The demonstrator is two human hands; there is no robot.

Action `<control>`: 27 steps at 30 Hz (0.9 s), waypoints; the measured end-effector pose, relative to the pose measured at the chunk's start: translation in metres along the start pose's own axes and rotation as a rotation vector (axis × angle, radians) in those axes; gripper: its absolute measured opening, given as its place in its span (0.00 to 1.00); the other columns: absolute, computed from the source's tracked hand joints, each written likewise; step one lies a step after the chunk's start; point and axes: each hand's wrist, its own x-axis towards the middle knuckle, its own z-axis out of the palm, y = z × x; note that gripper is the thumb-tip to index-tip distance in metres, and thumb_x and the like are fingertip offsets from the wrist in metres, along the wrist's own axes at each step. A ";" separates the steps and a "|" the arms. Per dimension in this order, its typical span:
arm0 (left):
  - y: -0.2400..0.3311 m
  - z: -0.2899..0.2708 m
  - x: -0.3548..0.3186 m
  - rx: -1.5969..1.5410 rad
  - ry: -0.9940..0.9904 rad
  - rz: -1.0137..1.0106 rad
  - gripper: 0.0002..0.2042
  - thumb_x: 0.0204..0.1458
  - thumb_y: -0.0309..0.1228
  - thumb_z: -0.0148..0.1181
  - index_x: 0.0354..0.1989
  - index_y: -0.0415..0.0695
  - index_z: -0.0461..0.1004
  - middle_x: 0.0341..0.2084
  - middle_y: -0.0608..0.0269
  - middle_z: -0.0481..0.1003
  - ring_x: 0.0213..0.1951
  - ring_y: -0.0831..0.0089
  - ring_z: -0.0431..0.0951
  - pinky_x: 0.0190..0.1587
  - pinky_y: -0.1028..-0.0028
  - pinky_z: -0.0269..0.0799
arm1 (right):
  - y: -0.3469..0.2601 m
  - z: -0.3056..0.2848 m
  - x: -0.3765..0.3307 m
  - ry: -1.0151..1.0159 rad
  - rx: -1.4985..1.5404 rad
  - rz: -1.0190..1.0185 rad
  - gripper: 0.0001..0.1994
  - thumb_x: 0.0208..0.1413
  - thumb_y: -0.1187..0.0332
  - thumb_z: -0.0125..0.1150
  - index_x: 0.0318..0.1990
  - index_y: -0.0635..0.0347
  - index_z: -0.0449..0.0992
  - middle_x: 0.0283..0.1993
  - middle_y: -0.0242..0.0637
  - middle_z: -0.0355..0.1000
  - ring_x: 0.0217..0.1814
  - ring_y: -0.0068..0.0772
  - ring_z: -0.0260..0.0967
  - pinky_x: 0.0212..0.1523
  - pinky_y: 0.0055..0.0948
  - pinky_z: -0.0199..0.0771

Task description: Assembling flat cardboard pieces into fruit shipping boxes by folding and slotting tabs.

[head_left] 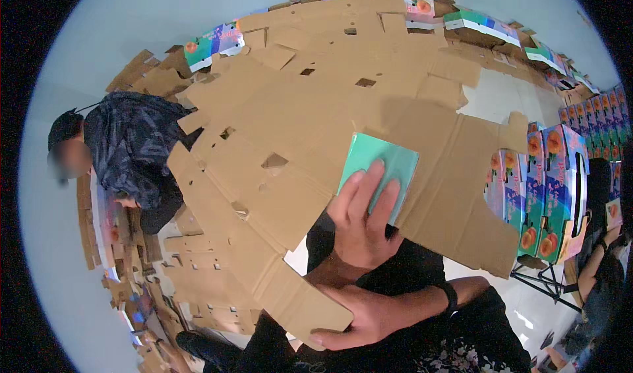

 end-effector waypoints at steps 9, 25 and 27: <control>-0.026 -0.027 0.001 -0.154 -0.047 0.158 0.21 0.36 0.26 0.66 0.45 0.44 0.85 0.51 0.62 0.81 0.54 0.62 0.76 0.55 0.68 0.75 | 0.009 -0.068 -0.058 0.110 -0.665 0.021 0.25 0.58 0.49 0.69 0.49 0.62 0.72 0.41 0.44 0.76 0.45 0.43 0.78 0.48 0.41 0.78; -0.016 -0.125 -0.125 -0.591 -0.112 -0.302 0.15 0.55 0.35 0.68 0.44 0.39 0.75 0.46 0.46 0.81 0.51 0.54 0.79 0.54 0.60 0.76 | -0.005 -0.050 -0.180 0.862 -0.983 0.014 0.17 0.54 0.76 0.61 0.53 0.65 0.79 0.50 0.49 0.79 0.50 0.51 0.77 0.53 0.44 0.74; -0.020 -0.131 -0.148 -0.583 -0.096 -0.423 0.15 0.58 0.34 0.64 0.47 0.36 0.73 0.47 0.42 0.79 0.51 0.51 0.79 0.55 0.57 0.75 | -0.005 -0.037 -0.187 0.943 -1.049 0.205 0.17 0.56 0.77 0.58 0.53 0.65 0.78 0.50 0.51 0.79 0.54 0.53 0.76 0.56 0.46 0.73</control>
